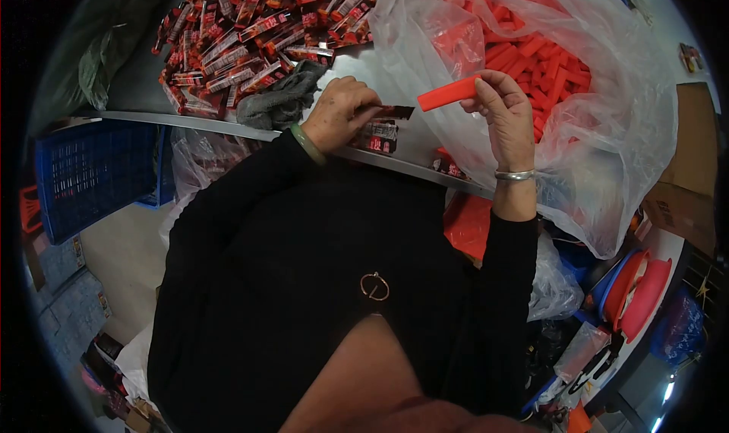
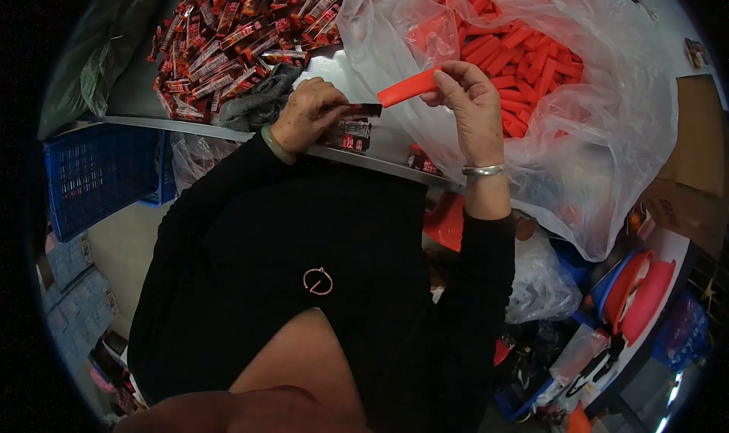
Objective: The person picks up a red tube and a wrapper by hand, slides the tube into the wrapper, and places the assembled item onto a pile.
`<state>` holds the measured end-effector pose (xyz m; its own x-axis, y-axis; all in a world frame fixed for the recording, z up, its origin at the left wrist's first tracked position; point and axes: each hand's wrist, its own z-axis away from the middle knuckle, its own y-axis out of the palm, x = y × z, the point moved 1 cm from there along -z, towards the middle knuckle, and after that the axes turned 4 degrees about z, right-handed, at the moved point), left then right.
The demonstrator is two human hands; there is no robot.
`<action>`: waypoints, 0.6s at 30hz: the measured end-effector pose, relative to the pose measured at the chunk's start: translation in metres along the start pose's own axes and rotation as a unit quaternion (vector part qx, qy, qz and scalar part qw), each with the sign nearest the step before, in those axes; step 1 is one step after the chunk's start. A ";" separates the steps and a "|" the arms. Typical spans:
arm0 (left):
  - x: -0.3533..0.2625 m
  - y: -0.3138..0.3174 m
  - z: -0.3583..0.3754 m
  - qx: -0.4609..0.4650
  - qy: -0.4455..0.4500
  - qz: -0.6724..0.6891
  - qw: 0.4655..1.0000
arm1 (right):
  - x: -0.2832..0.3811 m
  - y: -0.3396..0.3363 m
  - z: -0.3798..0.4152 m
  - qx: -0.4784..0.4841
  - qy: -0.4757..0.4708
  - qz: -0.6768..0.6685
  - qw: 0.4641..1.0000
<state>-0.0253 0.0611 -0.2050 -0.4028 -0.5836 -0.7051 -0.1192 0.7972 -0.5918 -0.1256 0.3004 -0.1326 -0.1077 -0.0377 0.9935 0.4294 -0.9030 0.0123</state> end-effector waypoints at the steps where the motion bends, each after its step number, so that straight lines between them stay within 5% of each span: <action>1: 0.001 0.001 0.000 -0.007 0.002 0.009 1.000 | -0.002 0.000 -0.001 0.000 0.013 -0.015 1.000; 9: -0.006 0.000 0.000 -0.002 -0.054 0.054 0.997 | -0.005 -0.003 -0.007 -0.014 0.006 -0.102 0.995; 11: -0.003 0.004 0.002 -0.012 -0.137 0.188 0.972 | -0.008 -0.006 -0.010 -0.017 0.008 -0.120 0.993; 18: -0.017 -0.004 -0.003 -0.015 -0.125 0.250 0.960 | -0.011 -0.005 -0.014 0.005 0.039 -0.149 0.988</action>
<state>-0.0204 0.0681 -0.1898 -0.1856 -0.1421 -0.9723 0.0053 0.9893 -0.1456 -0.1393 0.2994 -0.1455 -0.2993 0.1971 0.9336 0.3770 -0.8744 0.3055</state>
